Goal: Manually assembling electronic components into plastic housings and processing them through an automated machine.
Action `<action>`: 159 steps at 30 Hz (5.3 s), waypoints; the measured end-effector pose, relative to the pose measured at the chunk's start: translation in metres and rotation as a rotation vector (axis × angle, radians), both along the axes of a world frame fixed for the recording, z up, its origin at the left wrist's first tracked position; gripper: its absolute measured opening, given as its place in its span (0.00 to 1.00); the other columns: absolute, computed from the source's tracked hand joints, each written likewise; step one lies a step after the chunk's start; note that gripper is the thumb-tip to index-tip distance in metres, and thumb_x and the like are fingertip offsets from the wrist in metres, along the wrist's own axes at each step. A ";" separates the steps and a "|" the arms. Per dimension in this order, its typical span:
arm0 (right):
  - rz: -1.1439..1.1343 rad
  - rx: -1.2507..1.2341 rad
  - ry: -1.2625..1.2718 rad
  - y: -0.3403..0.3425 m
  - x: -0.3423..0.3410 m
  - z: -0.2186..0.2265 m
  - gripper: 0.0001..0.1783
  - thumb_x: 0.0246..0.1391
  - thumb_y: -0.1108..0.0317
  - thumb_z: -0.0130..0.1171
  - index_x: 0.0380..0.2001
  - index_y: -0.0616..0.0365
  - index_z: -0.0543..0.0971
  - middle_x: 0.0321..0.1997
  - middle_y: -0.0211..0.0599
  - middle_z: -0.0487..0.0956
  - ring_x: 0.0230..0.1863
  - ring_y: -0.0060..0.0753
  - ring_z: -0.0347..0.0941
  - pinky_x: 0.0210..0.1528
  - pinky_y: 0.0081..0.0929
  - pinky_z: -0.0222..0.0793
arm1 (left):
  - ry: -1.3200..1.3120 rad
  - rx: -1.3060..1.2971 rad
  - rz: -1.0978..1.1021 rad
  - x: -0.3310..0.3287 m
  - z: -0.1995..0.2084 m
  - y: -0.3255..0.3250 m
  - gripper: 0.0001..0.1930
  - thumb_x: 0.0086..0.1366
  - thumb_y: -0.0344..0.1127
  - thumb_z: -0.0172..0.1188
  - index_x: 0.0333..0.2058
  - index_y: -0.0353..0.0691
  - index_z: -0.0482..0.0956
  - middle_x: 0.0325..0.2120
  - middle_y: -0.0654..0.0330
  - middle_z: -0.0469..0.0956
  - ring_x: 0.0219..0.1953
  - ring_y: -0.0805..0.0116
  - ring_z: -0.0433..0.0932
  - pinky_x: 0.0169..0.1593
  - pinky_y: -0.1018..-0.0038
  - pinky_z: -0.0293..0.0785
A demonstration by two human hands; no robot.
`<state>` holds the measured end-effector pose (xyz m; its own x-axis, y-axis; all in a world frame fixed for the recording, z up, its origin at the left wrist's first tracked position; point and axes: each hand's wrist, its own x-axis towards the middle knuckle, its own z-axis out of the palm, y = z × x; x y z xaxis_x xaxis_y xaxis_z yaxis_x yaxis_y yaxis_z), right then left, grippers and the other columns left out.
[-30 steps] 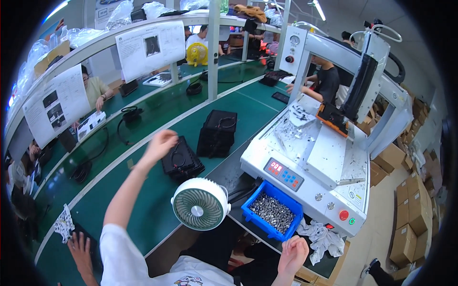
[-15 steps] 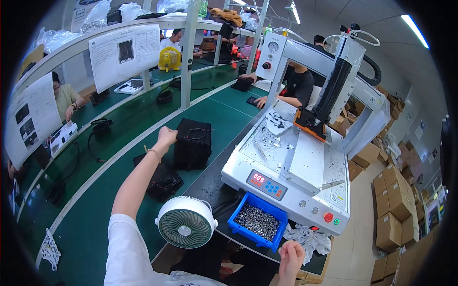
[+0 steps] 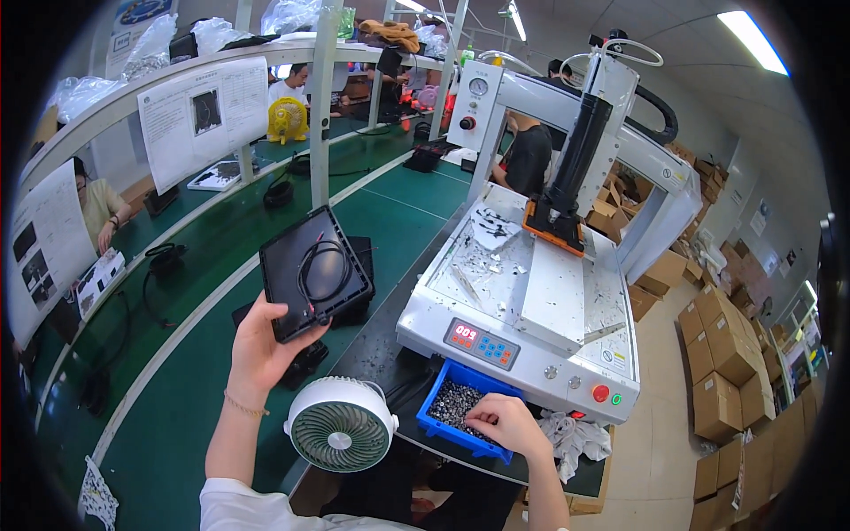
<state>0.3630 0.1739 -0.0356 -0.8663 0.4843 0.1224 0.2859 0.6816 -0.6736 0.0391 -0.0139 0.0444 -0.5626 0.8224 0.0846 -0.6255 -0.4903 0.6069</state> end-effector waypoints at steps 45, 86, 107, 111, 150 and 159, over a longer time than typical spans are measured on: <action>-0.018 0.344 0.426 -0.086 0.001 0.036 0.13 0.33 0.72 0.73 0.29 0.54 0.86 0.34 0.29 0.79 0.32 0.29 0.72 0.37 0.29 0.63 | 0.606 -0.189 -0.218 0.143 -0.044 0.028 0.28 0.60 0.19 0.51 0.59 0.33 0.54 0.50 0.56 0.67 0.53 0.73 0.67 0.57 0.74 0.66; -0.317 0.287 0.207 -0.081 -0.002 0.046 0.49 0.45 0.52 0.69 0.62 0.72 0.60 0.63 0.66 0.62 0.63 0.63 0.62 0.62 0.42 0.62 | 0.271 -0.136 -0.308 0.172 -0.075 0.033 0.28 0.67 0.23 0.50 0.62 0.37 0.48 0.57 0.54 0.63 0.58 0.71 0.66 0.61 0.73 0.63; -0.490 0.401 -0.079 -0.072 0.073 0.125 0.64 0.35 0.37 0.69 0.67 0.68 0.53 0.55 0.63 0.66 0.56 0.62 0.65 0.57 0.46 0.66 | 1.524 -0.151 -0.127 0.122 0.013 0.085 0.18 0.70 0.41 0.50 0.49 0.30 0.67 0.35 0.49 0.69 0.38 0.54 0.67 0.45 0.64 0.65; -0.641 0.332 -0.129 -0.055 0.096 0.134 0.62 0.35 0.40 0.70 0.68 0.63 0.54 0.58 0.61 0.68 0.59 0.59 0.65 0.61 0.45 0.61 | 1.842 -0.059 0.168 0.095 0.033 0.207 0.22 0.68 0.47 0.51 0.42 0.26 0.71 0.38 0.41 0.72 0.43 0.43 0.68 0.48 0.58 0.64; -1.065 0.298 -0.517 0.121 -0.086 0.143 0.71 0.34 0.15 0.49 0.70 0.60 0.50 0.60 0.68 0.66 0.60 0.66 0.64 0.63 0.53 0.58 | 1.754 -0.983 0.089 0.050 0.135 0.142 0.60 0.45 0.76 0.54 0.59 0.18 0.59 0.46 0.29 0.74 0.52 0.43 0.75 0.55 0.61 0.70; -0.886 0.668 0.316 0.080 0.010 0.087 0.43 0.56 0.42 0.55 0.61 0.68 0.64 0.61 0.65 0.64 0.62 0.65 0.59 0.65 0.54 0.50 | 1.808 -0.867 0.080 0.056 0.108 0.099 0.59 0.48 0.72 0.56 0.64 0.25 0.53 0.46 0.33 0.74 0.50 0.44 0.76 0.54 0.63 0.70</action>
<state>0.3726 0.2543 0.0517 -0.1400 0.6643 0.7343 0.7253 0.5736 -0.3807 0.0948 0.0848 0.1527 -0.3297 0.9309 0.1574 0.8682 0.2334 0.4380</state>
